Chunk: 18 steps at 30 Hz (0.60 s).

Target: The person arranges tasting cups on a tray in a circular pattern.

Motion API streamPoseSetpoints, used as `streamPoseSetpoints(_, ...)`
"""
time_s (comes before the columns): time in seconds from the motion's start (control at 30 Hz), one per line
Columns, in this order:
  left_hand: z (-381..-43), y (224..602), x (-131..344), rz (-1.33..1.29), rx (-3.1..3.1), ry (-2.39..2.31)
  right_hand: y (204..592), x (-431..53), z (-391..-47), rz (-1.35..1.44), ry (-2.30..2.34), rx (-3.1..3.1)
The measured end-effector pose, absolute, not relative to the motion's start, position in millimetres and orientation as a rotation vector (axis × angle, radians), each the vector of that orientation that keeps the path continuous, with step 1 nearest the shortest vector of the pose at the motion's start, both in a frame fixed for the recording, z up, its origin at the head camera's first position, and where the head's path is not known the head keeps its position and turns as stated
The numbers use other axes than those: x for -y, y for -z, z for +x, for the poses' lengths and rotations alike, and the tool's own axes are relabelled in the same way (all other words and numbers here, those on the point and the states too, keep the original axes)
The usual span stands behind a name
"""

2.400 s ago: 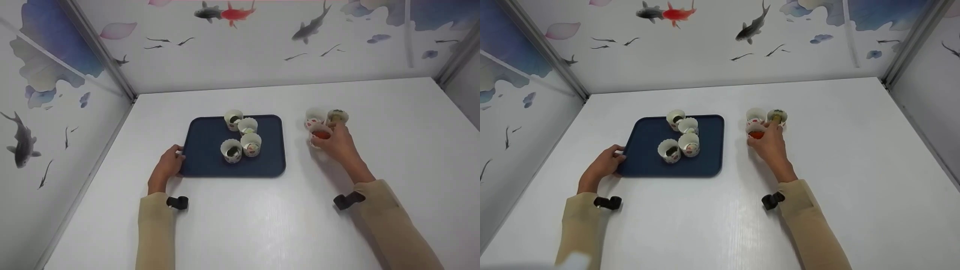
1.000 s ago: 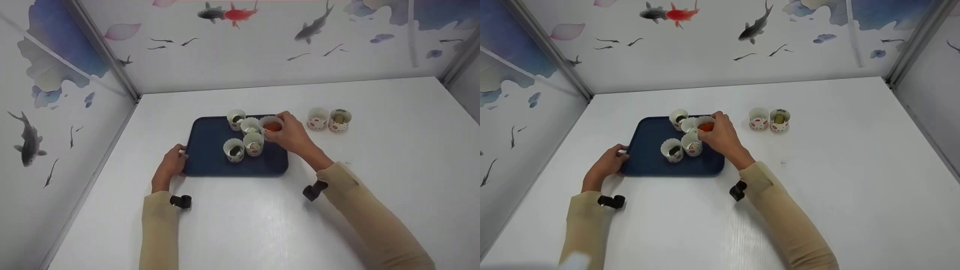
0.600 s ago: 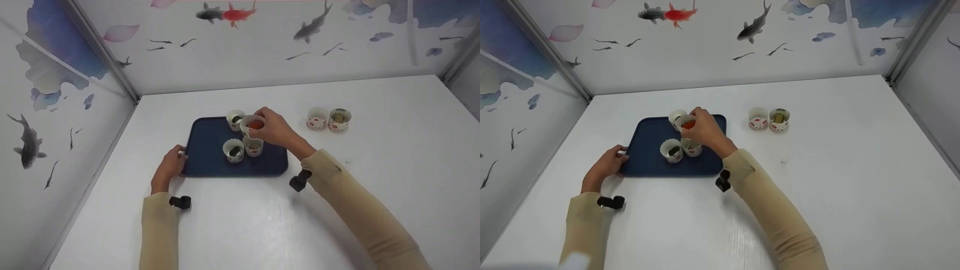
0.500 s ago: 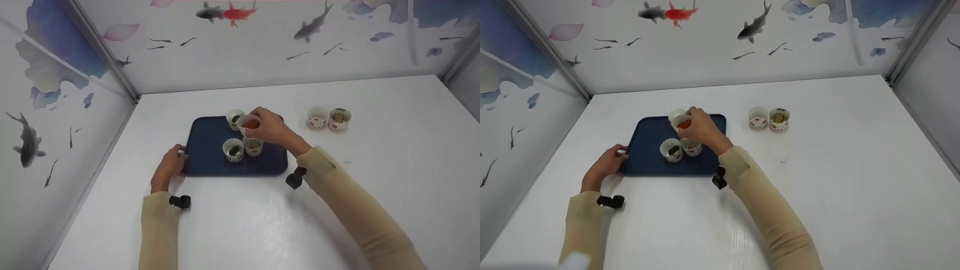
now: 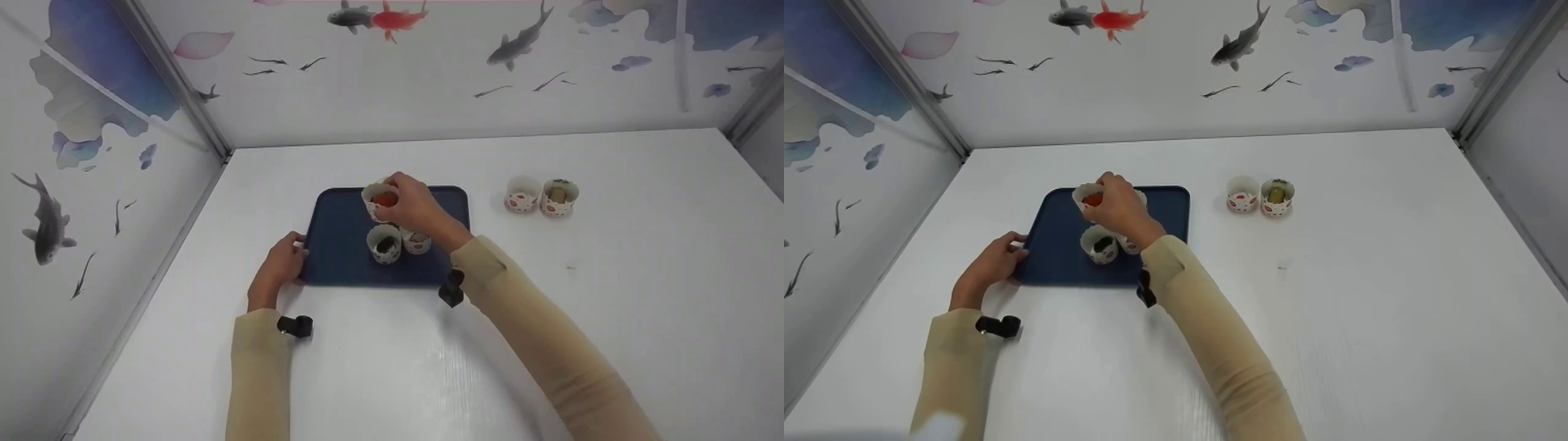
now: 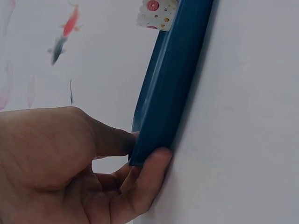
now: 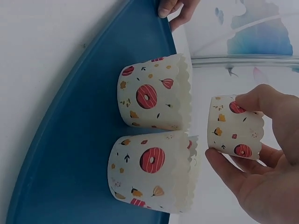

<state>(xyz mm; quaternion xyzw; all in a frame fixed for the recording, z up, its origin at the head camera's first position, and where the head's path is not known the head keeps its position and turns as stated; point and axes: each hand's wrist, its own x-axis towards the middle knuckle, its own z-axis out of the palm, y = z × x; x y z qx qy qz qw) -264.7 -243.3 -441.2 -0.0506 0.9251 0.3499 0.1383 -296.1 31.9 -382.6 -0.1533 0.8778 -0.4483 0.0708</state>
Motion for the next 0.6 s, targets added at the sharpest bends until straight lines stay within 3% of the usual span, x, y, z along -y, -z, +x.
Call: streamPoseSetpoints(0.6,-264,440,242,-0.153,-2.693,-0.974,389,16,-296,-0.512,1.166,-2.688)
